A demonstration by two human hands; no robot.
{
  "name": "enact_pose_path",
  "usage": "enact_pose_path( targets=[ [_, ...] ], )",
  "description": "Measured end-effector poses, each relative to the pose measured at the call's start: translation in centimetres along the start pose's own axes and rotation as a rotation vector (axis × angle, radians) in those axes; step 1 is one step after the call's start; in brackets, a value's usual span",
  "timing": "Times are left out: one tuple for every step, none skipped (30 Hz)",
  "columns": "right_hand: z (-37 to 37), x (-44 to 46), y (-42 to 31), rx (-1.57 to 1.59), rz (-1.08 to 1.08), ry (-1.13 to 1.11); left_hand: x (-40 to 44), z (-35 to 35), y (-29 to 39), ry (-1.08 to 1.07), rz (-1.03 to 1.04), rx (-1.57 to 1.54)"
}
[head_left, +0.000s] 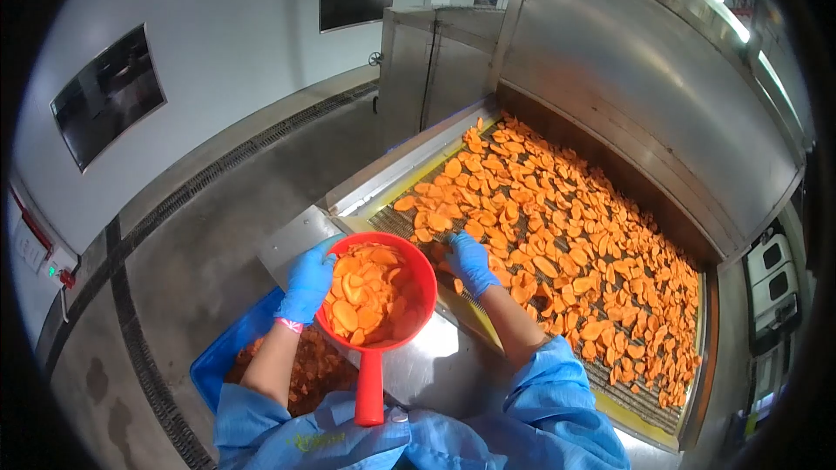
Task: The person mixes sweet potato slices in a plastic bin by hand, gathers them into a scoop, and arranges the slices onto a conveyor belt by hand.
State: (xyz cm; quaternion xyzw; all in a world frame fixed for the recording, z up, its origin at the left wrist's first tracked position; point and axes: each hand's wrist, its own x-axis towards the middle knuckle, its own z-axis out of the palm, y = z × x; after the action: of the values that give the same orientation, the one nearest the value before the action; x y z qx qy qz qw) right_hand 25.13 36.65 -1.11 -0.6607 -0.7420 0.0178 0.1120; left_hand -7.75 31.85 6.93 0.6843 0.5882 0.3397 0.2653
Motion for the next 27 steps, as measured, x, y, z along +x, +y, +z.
enact_pose_path(
  targets=[
    [0.0,0.7,-0.3,0.086,0.062,0.066,0.0,-0.1,0.2,-0.024,-0.022,-0.032],
    [-0.1,1.3,-0.4,0.173,0.123,0.132,0.0,-0.1,0.3,-0.047,-0.045,-0.065],
    [-1.0,2.1,-0.7,0.11,0.142,0.105,0.1,-0.1,0.1,-0.052,-0.034,-0.08],
    [-1.0,2.9,-0.8,0.112,0.137,0.117,0.1,0.0,-0.1,-0.043,-0.026,-0.076],
    [-0.7,3.8,-0.8,0.044,0.145,0.086,0.1,0.1,-0.2,-0.043,-0.029,-0.067],
    [-0.5,4.9,-0.7,-0.026,0.151,0.055,0.1,0.1,0.0,-0.041,-0.034,-0.059],
    [1.6,5.6,0.2,-0.023,0.071,0.147,-0.1,0.0,0.6,-0.036,-0.018,-0.079],
    [2.3,5.6,0.1,-0.095,-0.01,0.232,-0.2,0.2,0.4,-0.01,-0.015,-0.083],
    [3.6,5.6,0.4,-0.012,-0.002,0.184,-0.3,0.0,0.6,-0.009,-0.003,-0.081],
    [3.8,5.7,0.2,0.07,0.005,0.131,-0.4,0.0,0.6,-0.009,0.006,-0.081],
    [3.8,6.4,0.2,0.057,0.044,0.108,-0.3,0.1,0.4,0.003,0.006,-0.083],
    [3.5,6.7,-0.2,0.054,0.034,0.111,-0.2,0.2,0.1,-0.014,-0.014,-0.089],
    [3.5,6.8,-0.6,0.015,0.025,0.113,-0.2,0.3,-0.1,-0.038,-0.034,-0.093],
    [3.4,6.9,-0.7,-0.025,0.015,0.115,-0.2,0.4,-0.3,-0.034,-0.037,-0.094],
    [3.5,7.2,-0.7,0.047,0.069,0.116,-0.1,0.4,-0.3,-0.035,-0.04,-0.096],
    [2.4,7.4,-0.8,0.048,0.07,0.115,-0.1,0.5,-0.3,-0.036,-0.043,-0.098],
    [1.1,7.8,-0.5,0.168,0.169,-0.051,0.0,0.5,-0.3,-0.038,-0.043,-0.098],
    [0.0,8.3,-0.3,0.289,0.267,-0.219,-0.1,0.5,-0.2,-0.022,-0.025,-0.096],
    [-0.5,9.1,-0.2,0.223,0.29,-0.203,-0.1,0.5,-0.1,-0.004,-0.009,-0.093],
    [-1.0,9.1,0.0,0.228,0.274,-0.052,-0.1,0.4,-0.1,0.004,-0.012,-0.091],
    [-0.5,9.5,0.5,0.264,0.288,-0.001,-0.1,0.4,-0.1,-0.008,-0.023,-0.064],
    [0.1,10.1,0.9,0.302,0.298,0.052,-0.1,0.4,-0.1,-0.016,-0.035,-0.036],
    [1.2,10.4,1.0,0.305,0.286,0.045,-0.2,0.7,-0.4,-0.007,-0.027,-0.035],
    [2.7,10.7,1.1,0.169,0.215,0.017,0.1,0.9,-0.6,0.002,-0.037,-0.032],
    [4.3,10.6,1.2,0.034,0.143,-0.022,0.1,1.0,-0.9,0.02,0.017,-0.064],
    [5.0,11.0,1.9,-0.01,0.067,-0.107,-0.2,1.1,-1.1,0.033,0.062,-0.098],
    [4.1,10.5,0.9,-0.089,0.035,-0.012,-0.2,0.3,0.0,-0.044,-0.039,-0.106]
  ],
)
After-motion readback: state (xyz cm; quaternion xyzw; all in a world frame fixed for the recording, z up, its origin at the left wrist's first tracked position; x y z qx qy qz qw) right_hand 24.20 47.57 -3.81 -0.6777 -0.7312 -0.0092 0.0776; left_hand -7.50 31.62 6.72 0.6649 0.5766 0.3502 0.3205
